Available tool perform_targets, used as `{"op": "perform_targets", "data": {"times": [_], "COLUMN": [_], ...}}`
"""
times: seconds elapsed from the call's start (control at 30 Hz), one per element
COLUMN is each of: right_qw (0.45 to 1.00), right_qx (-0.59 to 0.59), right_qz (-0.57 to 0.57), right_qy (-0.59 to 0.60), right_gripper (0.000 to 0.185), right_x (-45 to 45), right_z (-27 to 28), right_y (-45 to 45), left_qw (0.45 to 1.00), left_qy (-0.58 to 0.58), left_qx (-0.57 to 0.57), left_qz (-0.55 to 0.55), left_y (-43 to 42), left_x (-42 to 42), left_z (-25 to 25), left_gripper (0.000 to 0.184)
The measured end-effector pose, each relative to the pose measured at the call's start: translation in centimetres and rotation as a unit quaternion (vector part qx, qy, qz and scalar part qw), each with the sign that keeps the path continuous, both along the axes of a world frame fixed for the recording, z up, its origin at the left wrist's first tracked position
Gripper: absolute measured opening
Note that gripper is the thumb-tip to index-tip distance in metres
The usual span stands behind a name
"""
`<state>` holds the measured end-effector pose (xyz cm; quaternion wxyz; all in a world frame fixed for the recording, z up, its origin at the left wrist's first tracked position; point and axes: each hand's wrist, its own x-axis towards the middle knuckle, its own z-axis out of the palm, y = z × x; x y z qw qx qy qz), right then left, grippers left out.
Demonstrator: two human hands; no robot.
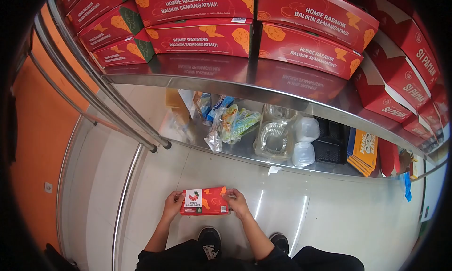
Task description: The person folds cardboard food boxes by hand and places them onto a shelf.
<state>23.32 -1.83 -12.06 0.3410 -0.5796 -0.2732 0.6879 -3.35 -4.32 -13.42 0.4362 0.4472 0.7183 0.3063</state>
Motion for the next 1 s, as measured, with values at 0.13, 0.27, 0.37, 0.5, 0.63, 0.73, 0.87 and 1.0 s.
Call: {"op": "perform_targets", "data": {"times": [0.13, 0.27, 0.37, 0.5, 0.63, 0.73, 0.87, 1.0], "right_qw": [0.999, 0.999, 0.994, 0.983, 0.984, 0.982, 0.972, 0.969], "right_qx": [0.025, 0.026, 0.066, 0.093, 0.048, 0.012, -0.015, -0.022], "right_qz": [-0.034, -0.014, -0.021, 0.005, 0.031, 0.064, 0.091, 0.103], "right_qy": [-0.014, -0.04, -0.081, -0.16, -0.17, -0.18, -0.215, -0.224], "right_gripper": [0.037, 0.038, 0.037, 0.035, 0.035, 0.035, 0.037, 0.037], "right_x": [-0.2, -0.5, -0.9, -1.0, -0.6, -0.5, -0.8, -0.9], "right_z": [-1.9, -2.7, -4.2, -4.7, -3.1, -1.4, 1.1, 1.2], "right_y": [-1.0, -1.1, -0.7, -0.3, 0.4, 1.1, 1.9, 2.3], "left_qw": [0.999, 0.998, 0.998, 0.99, 0.988, 0.988, 0.984, 0.97], "left_qy": [0.029, 0.032, 0.02, 0.097, 0.063, 0.038, -0.092, -0.145], "left_qx": [-0.024, -0.051, -0.052, -0.079, -0.117, -0.122, -0.123, -0.19], "left_qz": [0.008, -0.014, -0.006, -0.06, -0.083, -0.086, -0.087, -0.055], "left_y": [0.5, 0.9, 1.6, 2.9, 3.5, 3.7, 3.4, 3.4], "left_x": [0.2, -0.7, -0.3, -0.5, -1.5, -2.3, -2.7, -2.6], "left_z": [1.2, 0.9, 1.2, 4.1, 3.6, 3.4, 4.6, 7.6], "left_gripper": [0.033, 0.038, 0.041, 0.044, 0.047, 0.048, 0.052, 0.055]}}
